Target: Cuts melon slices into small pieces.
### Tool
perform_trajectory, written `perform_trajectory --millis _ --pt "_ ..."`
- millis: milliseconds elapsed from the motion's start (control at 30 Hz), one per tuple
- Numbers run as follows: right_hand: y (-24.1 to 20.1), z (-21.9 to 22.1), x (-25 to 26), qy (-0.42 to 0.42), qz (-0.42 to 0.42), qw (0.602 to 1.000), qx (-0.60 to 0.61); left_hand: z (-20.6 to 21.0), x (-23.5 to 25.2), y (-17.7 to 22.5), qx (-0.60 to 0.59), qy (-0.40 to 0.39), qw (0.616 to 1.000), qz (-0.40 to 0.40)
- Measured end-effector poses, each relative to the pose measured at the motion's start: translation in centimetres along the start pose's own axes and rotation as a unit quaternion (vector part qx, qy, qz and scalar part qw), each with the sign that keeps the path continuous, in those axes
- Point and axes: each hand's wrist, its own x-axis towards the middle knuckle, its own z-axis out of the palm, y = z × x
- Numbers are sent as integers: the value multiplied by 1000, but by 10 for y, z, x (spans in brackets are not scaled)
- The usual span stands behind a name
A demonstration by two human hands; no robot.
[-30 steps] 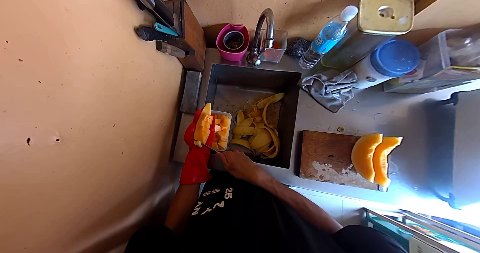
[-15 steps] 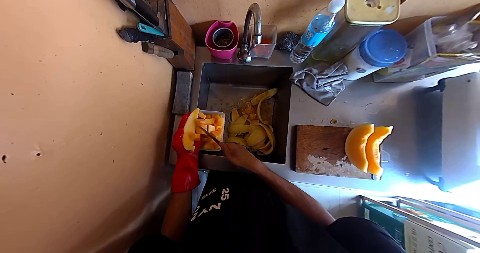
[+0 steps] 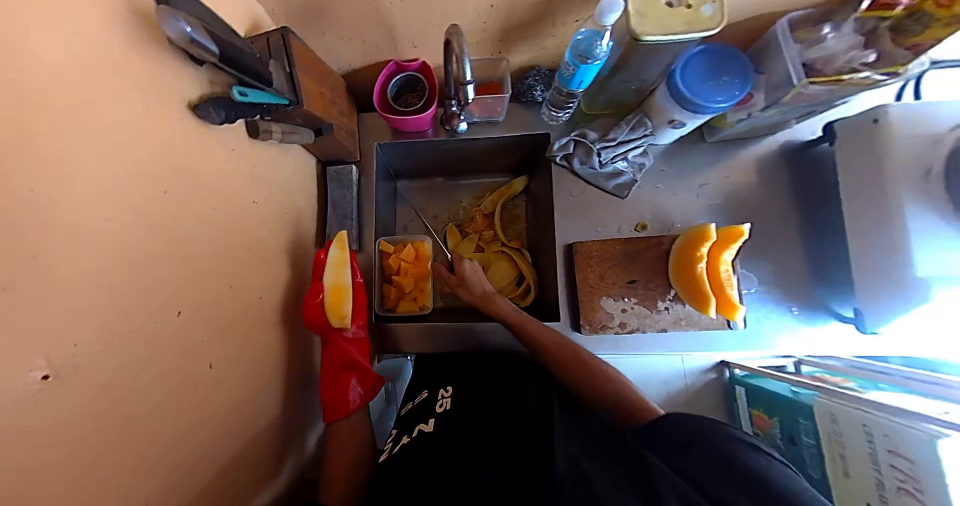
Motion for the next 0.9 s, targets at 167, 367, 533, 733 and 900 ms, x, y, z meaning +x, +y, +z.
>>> perform_trajectory --millis 167,367,533,733,900 --pt "12 11 66 30 -16 993 115 -5 -10 16 -3 34 999 28" --pt "11 13 78 -5 -35 993 117 -21 -35 39 -46 51 995 68" --pt "22 21 76 -24 -44 966 253 -12 -44 39 -28 71 995 59" --pt "24 25 70 -74 -17 935 345 9 -26 35 -15 39 999 -19" --pt "19 -43 -15 10 -57 984 167 129 -20 -10 358 -53 925 -117"
